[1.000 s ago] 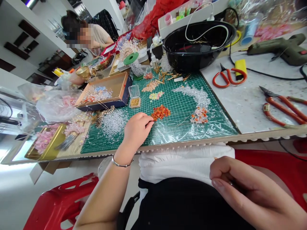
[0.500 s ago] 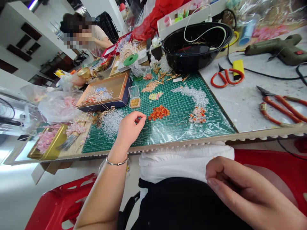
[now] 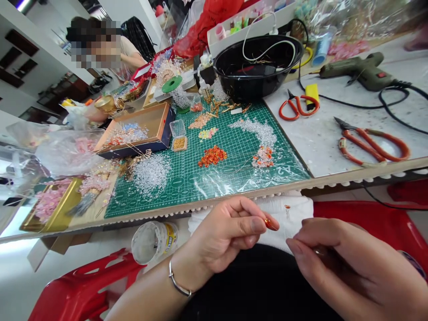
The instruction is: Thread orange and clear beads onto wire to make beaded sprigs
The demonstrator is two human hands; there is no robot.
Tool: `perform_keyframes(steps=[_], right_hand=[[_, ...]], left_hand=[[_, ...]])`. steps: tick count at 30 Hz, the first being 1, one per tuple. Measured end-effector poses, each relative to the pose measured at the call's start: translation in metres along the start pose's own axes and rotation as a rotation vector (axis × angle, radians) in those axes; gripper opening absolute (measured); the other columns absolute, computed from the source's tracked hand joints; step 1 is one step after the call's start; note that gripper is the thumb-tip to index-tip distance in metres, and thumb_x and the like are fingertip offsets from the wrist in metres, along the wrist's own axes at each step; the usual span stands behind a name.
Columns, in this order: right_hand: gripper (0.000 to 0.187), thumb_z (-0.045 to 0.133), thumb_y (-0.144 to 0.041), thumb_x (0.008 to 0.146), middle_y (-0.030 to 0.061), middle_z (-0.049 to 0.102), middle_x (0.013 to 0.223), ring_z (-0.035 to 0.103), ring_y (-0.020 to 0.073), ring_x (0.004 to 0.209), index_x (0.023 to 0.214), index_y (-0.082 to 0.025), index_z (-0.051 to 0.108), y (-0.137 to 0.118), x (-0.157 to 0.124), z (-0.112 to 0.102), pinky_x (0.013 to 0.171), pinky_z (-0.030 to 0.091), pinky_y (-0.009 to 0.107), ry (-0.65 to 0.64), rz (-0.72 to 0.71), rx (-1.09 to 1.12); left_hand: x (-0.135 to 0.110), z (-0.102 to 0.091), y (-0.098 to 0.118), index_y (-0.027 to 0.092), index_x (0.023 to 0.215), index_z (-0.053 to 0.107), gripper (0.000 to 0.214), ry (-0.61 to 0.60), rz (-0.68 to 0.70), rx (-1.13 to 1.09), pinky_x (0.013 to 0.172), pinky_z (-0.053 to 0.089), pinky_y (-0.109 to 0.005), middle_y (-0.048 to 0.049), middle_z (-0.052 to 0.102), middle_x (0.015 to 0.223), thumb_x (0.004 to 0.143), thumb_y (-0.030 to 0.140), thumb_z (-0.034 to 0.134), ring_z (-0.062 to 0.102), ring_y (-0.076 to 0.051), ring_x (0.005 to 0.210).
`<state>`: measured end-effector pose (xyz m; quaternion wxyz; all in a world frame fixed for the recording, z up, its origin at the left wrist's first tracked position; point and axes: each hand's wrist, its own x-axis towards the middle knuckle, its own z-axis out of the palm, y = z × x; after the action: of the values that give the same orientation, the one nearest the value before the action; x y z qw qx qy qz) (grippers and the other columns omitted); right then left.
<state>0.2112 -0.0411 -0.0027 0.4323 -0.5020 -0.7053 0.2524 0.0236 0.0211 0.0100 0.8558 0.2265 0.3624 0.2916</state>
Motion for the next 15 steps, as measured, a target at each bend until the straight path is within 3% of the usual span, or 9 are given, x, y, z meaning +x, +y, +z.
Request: perform_keyframes(steps=[15], right_hand=[[0.011, 0.058, -0.02, 0.092, -0.0079, 0.055, 0.055, 0.049, 0.0092, 0.039, 0.087, -0.028, 0.052, -0.0042, 0.0014, -0.0014, 0.038, 0.04, 0.02, -0.012, -0.023, -0.003]], left_hand=[[-0.0059, 0.0059, 0.0002, 0.013, 0.074, 0.065, 0.029, 0.024, -0.028, 0.063, 0.044, 0.029, -0.013, -0.0027, 0.072, 0.078, 0.066, 0.022, 0.092, 0.049, -0.002, 0.052]])
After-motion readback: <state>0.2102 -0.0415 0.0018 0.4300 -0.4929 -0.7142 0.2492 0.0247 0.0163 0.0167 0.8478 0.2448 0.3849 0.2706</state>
